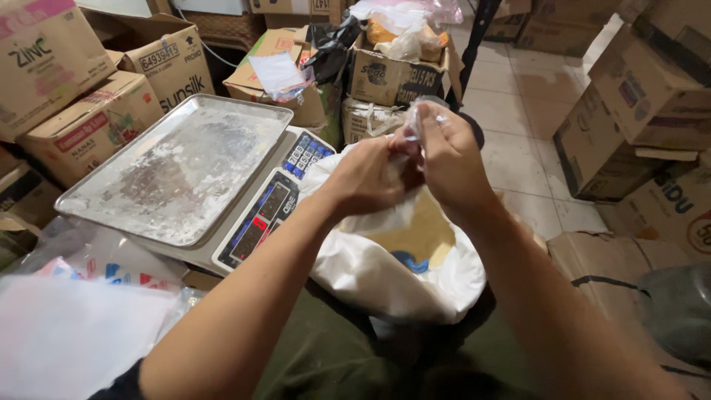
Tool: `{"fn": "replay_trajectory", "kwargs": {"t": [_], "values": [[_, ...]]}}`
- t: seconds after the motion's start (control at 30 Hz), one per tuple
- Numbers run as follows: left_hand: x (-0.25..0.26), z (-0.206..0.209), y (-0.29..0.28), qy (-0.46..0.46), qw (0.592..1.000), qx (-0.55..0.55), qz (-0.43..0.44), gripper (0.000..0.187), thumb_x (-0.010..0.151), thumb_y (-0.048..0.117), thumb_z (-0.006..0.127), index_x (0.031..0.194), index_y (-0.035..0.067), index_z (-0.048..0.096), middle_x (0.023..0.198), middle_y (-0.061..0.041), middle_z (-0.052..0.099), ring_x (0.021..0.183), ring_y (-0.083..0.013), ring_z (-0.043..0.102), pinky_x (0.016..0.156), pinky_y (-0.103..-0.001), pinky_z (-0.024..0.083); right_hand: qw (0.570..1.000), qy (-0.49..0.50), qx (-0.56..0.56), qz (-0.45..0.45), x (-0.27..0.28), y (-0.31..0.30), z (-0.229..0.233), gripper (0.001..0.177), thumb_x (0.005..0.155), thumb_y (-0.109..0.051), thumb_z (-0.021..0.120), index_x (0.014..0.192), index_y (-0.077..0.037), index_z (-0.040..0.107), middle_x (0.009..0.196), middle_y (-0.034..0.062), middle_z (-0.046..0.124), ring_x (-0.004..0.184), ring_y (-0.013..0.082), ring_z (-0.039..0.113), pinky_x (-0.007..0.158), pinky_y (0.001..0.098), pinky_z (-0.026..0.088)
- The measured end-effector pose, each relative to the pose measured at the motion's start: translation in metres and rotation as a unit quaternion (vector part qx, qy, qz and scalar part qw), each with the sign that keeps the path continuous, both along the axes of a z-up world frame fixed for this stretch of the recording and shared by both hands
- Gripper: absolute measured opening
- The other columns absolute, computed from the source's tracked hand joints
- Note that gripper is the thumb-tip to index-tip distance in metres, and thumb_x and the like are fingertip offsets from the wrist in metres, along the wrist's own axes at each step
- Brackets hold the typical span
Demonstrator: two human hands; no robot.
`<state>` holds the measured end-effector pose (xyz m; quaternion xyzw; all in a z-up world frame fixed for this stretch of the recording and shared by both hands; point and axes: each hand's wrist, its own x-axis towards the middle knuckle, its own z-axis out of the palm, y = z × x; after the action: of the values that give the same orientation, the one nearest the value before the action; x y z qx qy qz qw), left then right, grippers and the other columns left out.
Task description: The person scoops a yellow powder from a large sack into a plastic bag using a blue scoop, places the bag on a digital scale, and adjusts the amount to reach a target weight. The person then ties the bag closed and sets it aside before repeating the process with a new bag.
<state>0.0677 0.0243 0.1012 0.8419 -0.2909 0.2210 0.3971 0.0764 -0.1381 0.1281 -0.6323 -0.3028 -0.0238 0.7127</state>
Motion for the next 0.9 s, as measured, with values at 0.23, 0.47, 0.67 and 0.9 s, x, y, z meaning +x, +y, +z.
{"fn": "replay_trajectory", "kwargs": {"t": [0.23, 0.47, 0.67, 0.9], "values": [[0.034, -0.024, -0.014, -0.069, 0.982, -0.032, 0.171, 0.015, 0.078, 0.03, 0.07, 0.085, 0.017, 0.074, 0.085, -0.012, 0.076, 0.091, -0.0316, 0.072, 0.095, -0.048, 0.047, 0.999, 0.01, -0.015, -0.038, 0.003, 0.019, -0.018, 0.035, 0.112, -0.022, 0.041, 0.084, -0.006, 0.055, 0.079, 0.0001, 0.055, 0.073, 0.0086, 0.048, 0.071, 0.0249, 0.044], [0.075, -0.067, -0.022, -0.109, 0.976, -0.006, 0.189, 0.02, 0.078, 0.033, 0.065, 0.088, 0.017, 0.072, 0.085, -0.01, 0.073, 0.091, -0.0318, 0.069, 0.097, -0.05, 0.043, 0.991, 0.069, -0.032, -0.106, -0.001, 0.024, -0.035, 0.034, 0.109, -0.02, 0.039, 0.079, -0.008, 0.051, 0.074, -0.0002, 0.052, 0.069, 0.0092, 0.047, 0.067, 0.0257, 0.043], [0.066, -0.073, -0.028, -0.091, 0.979, 0.054, 0.175, 0.019, 0.074, 0.032, 0.068, 0.086, 0.017, 0.072, 0.087, -0.011, 0.074, 0.093, -0.0345, 0.069, 0.095, -0.049, 0.049, 0.99, 0.059, -0.041, -0.123, -0.029, 0.021, -0.034, 0.036, 0.108, -0.018, 0.04, 0.076, -0.008, 0.05, 0.073, 0.0008, 0.05, 0.069, 0.0106, 0.045, 0.067, 0.026, 0.042], [0.04, -0.074, -0.016, 0.012, 0.987, -0.016, 0.157, 0.029, 0.073, 0.035, 0.071, 0.099, 0.022, 0.076, 0.098, -0.014, 0.074, 0.098, -0.0371, 0.068, 0.086, -0.048, 0.054, 0.992, 0.095, -0.009, -0.08, -0.064, 0.021, -0.035, 0.027, 0.104, -0.013, 0.044, 0.079, -0.008, 0.053, 0.077, 0.0002, 0.05, 0.072, 0.0112, 0.046, 0.069, 0.0273, 0.042]]}}
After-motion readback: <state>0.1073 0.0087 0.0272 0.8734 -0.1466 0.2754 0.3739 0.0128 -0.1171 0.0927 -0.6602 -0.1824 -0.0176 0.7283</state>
